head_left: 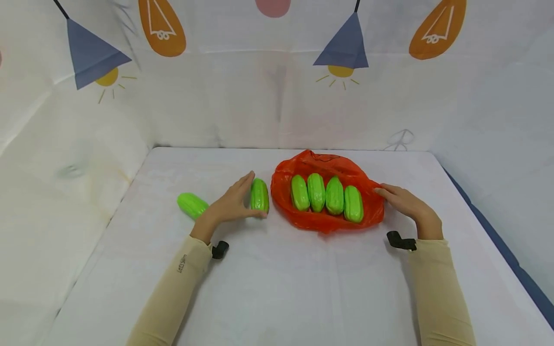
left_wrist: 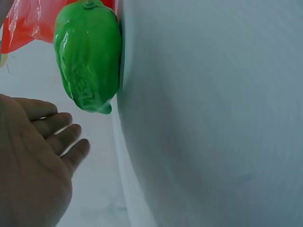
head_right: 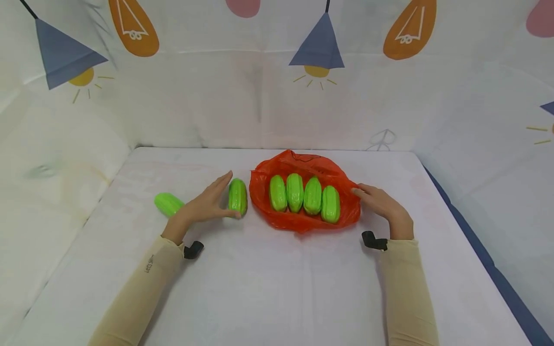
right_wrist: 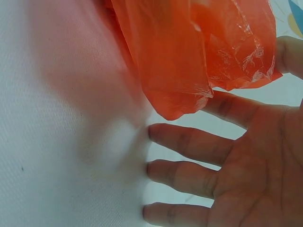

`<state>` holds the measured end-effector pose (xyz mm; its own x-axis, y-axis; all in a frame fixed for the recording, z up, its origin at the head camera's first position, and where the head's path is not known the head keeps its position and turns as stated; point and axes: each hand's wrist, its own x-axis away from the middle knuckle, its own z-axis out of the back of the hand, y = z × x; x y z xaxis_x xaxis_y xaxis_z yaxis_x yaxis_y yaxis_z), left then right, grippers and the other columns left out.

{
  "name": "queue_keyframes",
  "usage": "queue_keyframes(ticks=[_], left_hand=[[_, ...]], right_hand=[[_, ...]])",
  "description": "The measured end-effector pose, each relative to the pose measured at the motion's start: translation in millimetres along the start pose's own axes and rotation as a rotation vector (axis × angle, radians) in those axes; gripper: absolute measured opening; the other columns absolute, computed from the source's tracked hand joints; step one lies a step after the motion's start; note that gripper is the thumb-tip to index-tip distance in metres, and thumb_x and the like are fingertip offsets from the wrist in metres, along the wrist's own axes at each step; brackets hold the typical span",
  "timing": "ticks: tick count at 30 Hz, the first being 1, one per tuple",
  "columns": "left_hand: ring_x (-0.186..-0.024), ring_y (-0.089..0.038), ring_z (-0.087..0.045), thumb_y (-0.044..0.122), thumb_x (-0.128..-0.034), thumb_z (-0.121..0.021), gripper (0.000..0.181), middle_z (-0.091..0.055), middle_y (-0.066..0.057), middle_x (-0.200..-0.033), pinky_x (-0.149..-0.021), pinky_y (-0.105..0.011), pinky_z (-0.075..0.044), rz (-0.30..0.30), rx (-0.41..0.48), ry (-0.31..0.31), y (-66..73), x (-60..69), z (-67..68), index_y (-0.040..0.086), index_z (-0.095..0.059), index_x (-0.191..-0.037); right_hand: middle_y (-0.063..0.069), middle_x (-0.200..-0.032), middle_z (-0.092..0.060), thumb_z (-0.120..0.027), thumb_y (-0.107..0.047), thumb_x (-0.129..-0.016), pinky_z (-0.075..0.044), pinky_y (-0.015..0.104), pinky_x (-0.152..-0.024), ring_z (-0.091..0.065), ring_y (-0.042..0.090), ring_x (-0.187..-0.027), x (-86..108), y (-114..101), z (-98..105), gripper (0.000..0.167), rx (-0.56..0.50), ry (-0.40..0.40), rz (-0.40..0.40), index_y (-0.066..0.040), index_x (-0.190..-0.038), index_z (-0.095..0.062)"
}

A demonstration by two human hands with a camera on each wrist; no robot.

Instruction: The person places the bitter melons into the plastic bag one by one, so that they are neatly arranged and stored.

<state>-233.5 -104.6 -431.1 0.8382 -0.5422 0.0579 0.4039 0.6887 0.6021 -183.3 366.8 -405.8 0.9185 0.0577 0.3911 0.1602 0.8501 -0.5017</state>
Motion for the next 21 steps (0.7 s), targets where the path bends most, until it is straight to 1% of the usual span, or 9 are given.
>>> queue_keyframes(ticks=[5, 9, 15, 21], left_hand=[[-0.152, -0.029, -0.010, 0.067, -0.0661, -0.079, 0.133, -0.005, -0.007, -0.166, -0.120, -0.052, -0.021, 0.019, -0.001, -0.060, -2.3, -0.2, -5.1, 0.010, -0.003, -0.159], [-0.152, -0.033, -0.011, 0.063, -0.0645, -0.083, 0.136, -0.005, -0.011, -0.166, -0.120, -0.053, -0.020, 0.012, -0.023, -0.099, -3.7, 0.1, -6.0, 0.007, -0.001, -0.158], [-0.152, -0.031, -0.011, 0.053, -0.0661, -0.087, 0.133, -0.005, -0.012, -0.165, -0.122, -0.049, -0.018, -0.009, -0.021, -0.093, -6.8, -0.7, -6.2, 0.005, -0.002, -0.158], [-0.153, -0.030, -0.007, 0.056, -0.0698, -0.083, 0.131, 0.000, -0.011, -0.166, -0.122, -0.048, -0.019, 0.018, -0.008, -0.088, -5.8, -1.3, -5.9, 0.005, -0.001, -0.158]], right_hand=[[0.034, -0.156, -0.020, -0.028, -0.061, -0.100, -0.022, 0.072, -0.110, -0.018, 0.055, -0.141, -1.2, 2.1, 0.0, 0.083, -0.007, 0.001, -0.004, 0.001, -0.154, -0.019], [0.034, -0.155, -0.021, -0.029, -0.060, -0.101, -0.022, 0.072, -0.109, -0.020, 0.055, -0.140, -0.9, 1.8, -0.7, 0.082, -0.012, 0.004, 0.000, 0.001, -0.154, -0.020], [0.034, -0.155, -0.020, -0.029, -0.062, -0.100, -0.022, 0.072, -0.109, -0.019, 0.055, -0.140, -0.5, 0.8, -0.8, 0.083, -0.014, 0.001, -0.011, 0.000, -0.154, -0.018], [0.034, -0.155, -0.020, -0.029, -0.063, -0.099, -0.023, 0.072, -0.108, -0.020, 0.055, -0.139, -0.6, 0.1, -0.5, 0.085, -0.010, 0.001, -0.014, 0.001, -0.154, -0.018]])
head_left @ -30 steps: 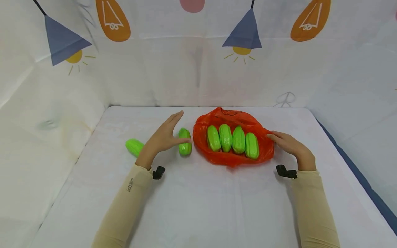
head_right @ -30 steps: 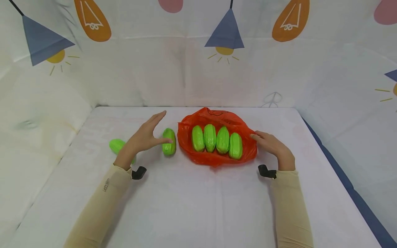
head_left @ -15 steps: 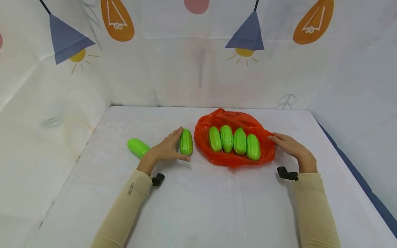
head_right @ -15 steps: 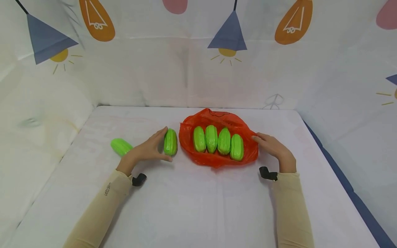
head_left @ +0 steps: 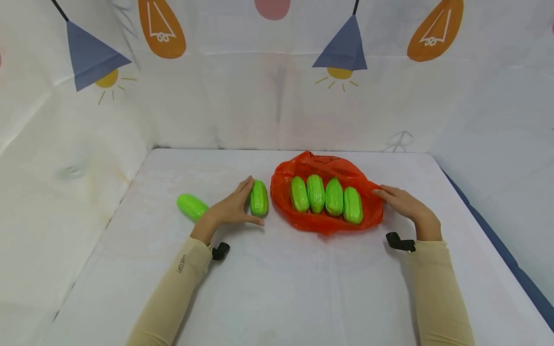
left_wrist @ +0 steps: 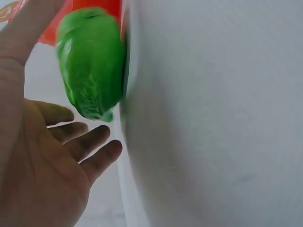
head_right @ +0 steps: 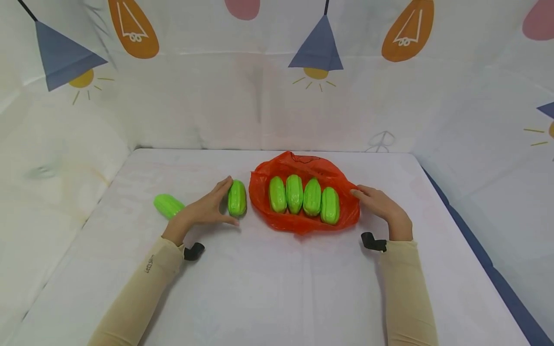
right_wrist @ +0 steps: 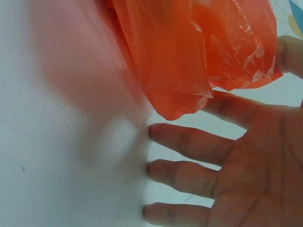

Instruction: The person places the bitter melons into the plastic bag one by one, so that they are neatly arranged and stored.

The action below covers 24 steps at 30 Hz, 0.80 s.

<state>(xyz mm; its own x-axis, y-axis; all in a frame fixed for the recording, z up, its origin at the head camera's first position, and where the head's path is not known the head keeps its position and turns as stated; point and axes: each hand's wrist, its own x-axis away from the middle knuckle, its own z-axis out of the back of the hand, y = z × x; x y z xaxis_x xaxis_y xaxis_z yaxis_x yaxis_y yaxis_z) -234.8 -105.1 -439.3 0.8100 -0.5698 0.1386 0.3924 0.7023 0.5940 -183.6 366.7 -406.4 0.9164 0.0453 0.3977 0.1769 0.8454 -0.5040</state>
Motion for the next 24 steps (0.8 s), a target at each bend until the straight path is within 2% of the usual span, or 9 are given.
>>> queue_keyframes(ticks=[3, 10, 17, 24], left_hand=[[-0.153, -0.029, -0.007, 0.053, -0.0719, -0.083, 0.128, 0.001, -0.011, -0.166, -0.122, -0.048, -0.019, 0.000, -0.002, 0.003, 1.7, 0.6, 1.0, 0.004, -0.001, -0.157], [-0.152, -0.033, -0.014, 0.045, -0.0736, -0.084, 0.121, -0.007, -0.014, -0.165, -0.121, -0.049, -0.020, -0.014, -0.010, 0.013, 2.6, 1.3, 2.4, 0.003, -0.007, -0.157], [-0.151, -0.030, -0.016, 0.049, -0.0717, -0.084, 0.122, -0.011, -0.012, -0.165, -0.122, -0.046, -0.020, 0.002, -0.008, 0.012, 0.3, -1.5, 1.4, 0.005, -0.010, -0.157], [-0.151, -0.029, -0.019, 0.056, -0.0708, -0.082, 0.120, -0.016, -0.009, -0.164, -0.121, -0.049, -0.023, -0.001, -0.043, 0.052, -1.1, -0.8, 7.9, 0.009, -0.014, -0.158]], right_hand=[[0.034, -0.155, -0.020, -0.029, -0.064, -0.099, -0.023, 0.072, -0.108, -0.020, 0.055, -0.140, 0.1, -1.2, -0.1, 0.086, 0.007, -0.001, -0.003, 0.001, -0.154, -0.018], [0.034, -0.155, -0.020, -0.029, -0.063, -0.099, -0.023, 0.072, -0.108, -0.019, 0.055, -0.140, -0.2, -1.5, -1.0, 0.085, -0.004, -0.002, -0.006, 0.001, -0.154, -0.018], [0.033, -0.155, -0.021, -0.029, -0.063, -0.099, -0.023, 0.072, -0.108, -0.020, 0.055, -0.140, 0.5, -0.7, -0.7, 0.084, -0.009, -0.001, -0.001, 0.001, -0.154, -0.019], [0.034, -0.155, -0.021, -0.028, -0.062, -0.100, -0.023, 0.072, -0.108, -0.020, 0.055, -0.139, 1.0, -2.0, 0.3, 0.084, 0.002, -0.002, 0.000, 0.002, -0.154, -0.018]])
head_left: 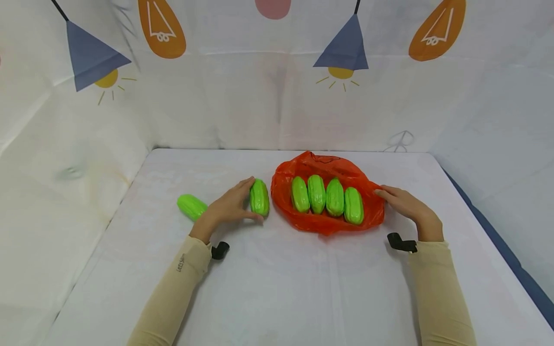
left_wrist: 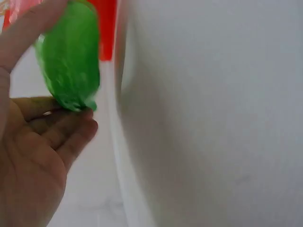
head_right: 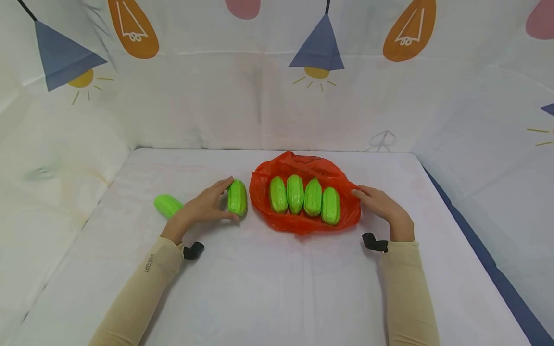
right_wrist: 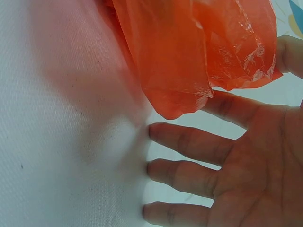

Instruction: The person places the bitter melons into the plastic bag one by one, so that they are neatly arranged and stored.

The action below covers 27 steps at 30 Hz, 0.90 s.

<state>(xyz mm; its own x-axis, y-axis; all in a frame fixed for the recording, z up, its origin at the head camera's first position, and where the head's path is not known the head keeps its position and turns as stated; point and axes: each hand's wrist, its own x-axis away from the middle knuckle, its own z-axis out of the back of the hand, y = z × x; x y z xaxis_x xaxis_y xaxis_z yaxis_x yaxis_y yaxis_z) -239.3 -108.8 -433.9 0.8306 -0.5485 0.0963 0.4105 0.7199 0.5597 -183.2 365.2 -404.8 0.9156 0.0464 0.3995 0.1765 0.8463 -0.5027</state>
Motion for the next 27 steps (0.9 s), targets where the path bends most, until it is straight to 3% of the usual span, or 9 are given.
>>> queue_keyframes(ticks=[11, 20, 27], left_hand=[[-0.149, -0.028, -0.025, 0.058, -0.0711, -0.081, 0.119, -0.017, -0.003, -0.164, -0.119, -0.051, -0.026, -0.003, 0.091, 0.112, -0.5, 13.7, 27.4, 0.017, -0.012, -0.159], [-0.146, -0.029, -0.030, 0.058, -0.0726, -0.080, 0.118, -0.018, -0.004, -0.164, -0.118, -0.051, -0.028, -0.027, 0.105, 0.148, -3.1, 15.3, 31.7, 0.017, -0.010, -0.159], [-0.149, -0.028, -0.025, 0.055, -0.0754, -0.079, 0.115, -0.015, -0.003, -0.165, -0.119, -0.050, -0.026, -0.040, 0.103, 0.144, -4.2, 15.9, 32.1, 0.016, -0.011, -0.159]], right_hand=[[0.035, -0.154, -0.022, -0.028, -0.061, -0.100, -0.024, 0.072, -0.108, -0.022, 0.055, -0.139, -0.5, 0.9, 0.2, 0.083, 0.016, 0.000, 0.007, 0.002, -0.154, -0.018], [0.035, -0.154, -0.022, -0.028, -0.060, -0.101, -0.024, 0.073, -0.107, -0.022, 0.055, -0.139, -0.4, 0.1, 1.1, 0.082, 0.023, -0.001, 0.011, 0.003, -0.154, -0.018], [0.034, -0.154, -0.023, -0.028, -0.060, -0.100, -0.024, 0.073, -0.107, -0.022, 0.055, -0.139, -0.2, 0.5, 0.6, 0.082, 0.022, -0.005, 0.005, 0.002, -0.154, -0.019]])
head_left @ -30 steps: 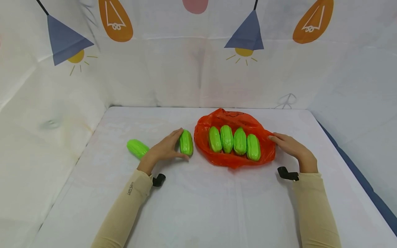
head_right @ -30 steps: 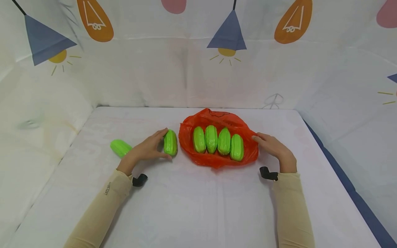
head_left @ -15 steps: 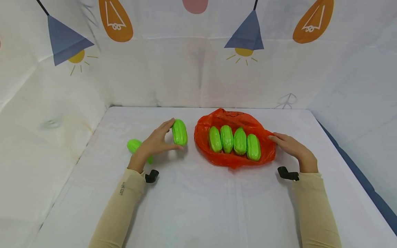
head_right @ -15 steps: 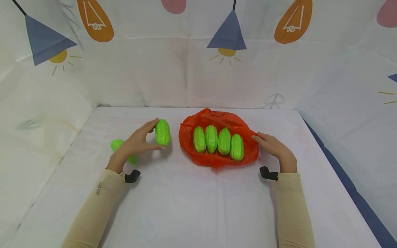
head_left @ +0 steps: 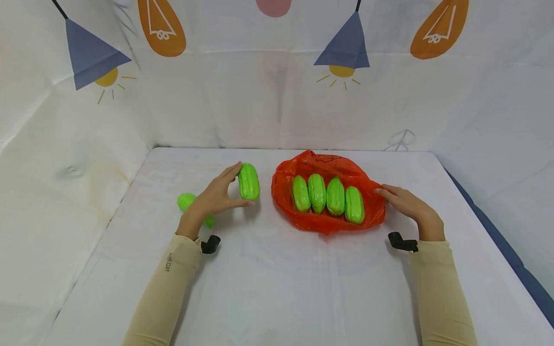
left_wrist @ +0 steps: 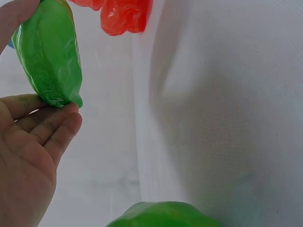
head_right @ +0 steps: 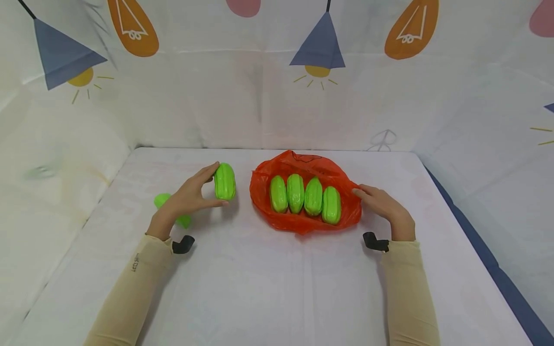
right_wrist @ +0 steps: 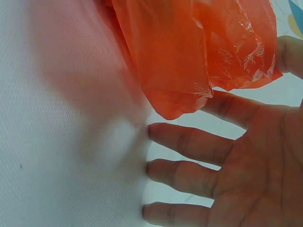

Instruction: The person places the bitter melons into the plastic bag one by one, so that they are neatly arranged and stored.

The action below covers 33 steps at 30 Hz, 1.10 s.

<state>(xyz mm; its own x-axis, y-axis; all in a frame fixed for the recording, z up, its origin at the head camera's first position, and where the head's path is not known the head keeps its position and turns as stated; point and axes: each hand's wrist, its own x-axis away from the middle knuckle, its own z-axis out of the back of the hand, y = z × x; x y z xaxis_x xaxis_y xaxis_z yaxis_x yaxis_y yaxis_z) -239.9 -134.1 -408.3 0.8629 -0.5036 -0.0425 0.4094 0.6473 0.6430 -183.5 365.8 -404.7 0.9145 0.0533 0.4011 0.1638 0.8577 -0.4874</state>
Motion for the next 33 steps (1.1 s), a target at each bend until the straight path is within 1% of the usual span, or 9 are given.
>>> queue_keyframes(ticks=[9, 15, 18, 21, 23, 26, 30, 33], left_hand=[[-0.150, -0.027, -0.021, 0.055, -0.0759, -0.078, 0.114, -0.014, -0.003, -0.165, -0.120, -0.051, -0.024, -0.009, -0.021, -0.005, 0.4, -1.4, -0.1, 0.016, -0.011, -0.159], [-0.150, -0.028, -0.021, 0.059, -0.0745, -0.078, 0.116, -0.015, -0.003, -0.165, -0.119, -0.052, -0.025, -0.018, -0.031, 0.009, 0.8, -2.3, -0.5, 0.015, -0.011, -0.159], [-0.151, -0.028, -0.020, 0.056, -0.0751, -0.079, 0.115, -0.015, -0.004, -0.165, -0.119, -0.052, -0.024, -0.024, -0.037, 0.016, 6.9, -4.6, 3.3, 0.015, -0.011, -0.159], [-0.151, -0.026, -0.019, 0.052, -0.0759, -0.080, 0.114, -0.015, -0.004, -0.165, -0.120, -0.051, -0.024, -0.040, -0.051, 0.024, 19.2, -11.1, 10.0, 0.016, -0.011, -0.159], [-0.151, -0.024, -0.018, 0.052, -0.0762, -0.080, 0.113, -0.014, -0.002, -0.165, -0.120, -0.050, -0.025, -0.057, -0.062, 0.027, 30.8, -17.6, 14.5, 0.016, -0.012, -0.159], [-0.152, -0.021, -0.016, 0.053, -0.0762, -0.079, 0.113, -0.013, 0.002, -0.165, -0.120, -0.047, -0.026, -0.102, -0.079, 0.022, 50.0, -28.5, 18.9, 0.015, -0.012, -0.159], [-0.152, -0.018, -0.016, 0.057, -0.0760, -0.077, 0.114, -0.011, 0.004, -0.165, -0.120, -0.044, -0.027, -0.178, -0.080, -0.001, 77.3, -44.0, 18.6, 0.015, -0.010, -0.159], [-0.152, -0.016, -0.015, 0.060, -0.0757, -0.076, 0.115, -0.010, 0.005, -0.165, -0.120, -0.042, -0.027, -0.228, -0.082, -0.024, 96.3, -55.7, 14.3, 0.016, -0.009, -0.159]], right_hand=[[0.035, -0.154, -0.022, -0.028, -0.061, -0.100, -0.024, 0.073, -0.107, -0.021, 0.055, -0.138, 2.0, 0.9, 0.4, 0.084, 0.001, 0.000, -0.006, 0.002, -0.154, -0.018], [0.035, -0.154, -0.022, -0.027, -0.060, -0.101, -0.024, 0.072, -0.108, -0.022, 0.054, -0.139, 2.5, 0.9, 0.8, 0.082, -0.002, 0.004, 0.007, 0.002, -0.154, -0.019], [0.034, -0.154, -0.023, -0.028, -0.059, -0.101, -0.024, 0.072, -0.108, -0.023, 0.054, -0.138, 2.4, 0.1, 1.9, 0.081, -0.007, 0.004, 0.015, 0.002, -0.154, -0.020], [0.034, -0.154, -0.023, -0.028, -0.058, -0.101, -0.024, 0.072, -0.108, -0.024, 0.054, -0.138, 1.6, 0.0, 3.5, 0.080, -0.002, 0.008, 0.025, 0.002, -0.153, -0.021], [0.034, -0.154, -0.024, -0.028, -0.058, -0.101, -0.024, 0.072, -0.108, -0.024, 0.054, -0.138, 0.8, 0.7, 3.9, 0.080, 0.001, 0.011, 0.024, 0.002, -0.153, -0.021], [0.033, -0.155, -0.023, -0.029, -0.060, -0.101, -0.023, 0.071, -0.109, -0.022, 0.053, -0.139, -1.0, 2.2, 2.4, 0.081, -0.012, 0.011, 0.017, 0.002, -0.154, -0.021], [0.033, -0.154, -0.023, -0.029, -0.061, -0.100, -0.023, 0.071, -0.109, -0.022, 0.053, -0.140, -1.0, 2.8, 0.1, 0.082, -0.025, 0.011, 0.010, 0.001, -0.154, -0.021], [0.034, -0.154, -0.024, -0.029, -0.060, -0.100, -0.023, 0.071, -0.109, -0.023, 0.053, -0.139, -0.2, 1.9, -0.3, 0.082, -0.022, 0.013, 0.014, 0.002, -0.154, -0.021]])
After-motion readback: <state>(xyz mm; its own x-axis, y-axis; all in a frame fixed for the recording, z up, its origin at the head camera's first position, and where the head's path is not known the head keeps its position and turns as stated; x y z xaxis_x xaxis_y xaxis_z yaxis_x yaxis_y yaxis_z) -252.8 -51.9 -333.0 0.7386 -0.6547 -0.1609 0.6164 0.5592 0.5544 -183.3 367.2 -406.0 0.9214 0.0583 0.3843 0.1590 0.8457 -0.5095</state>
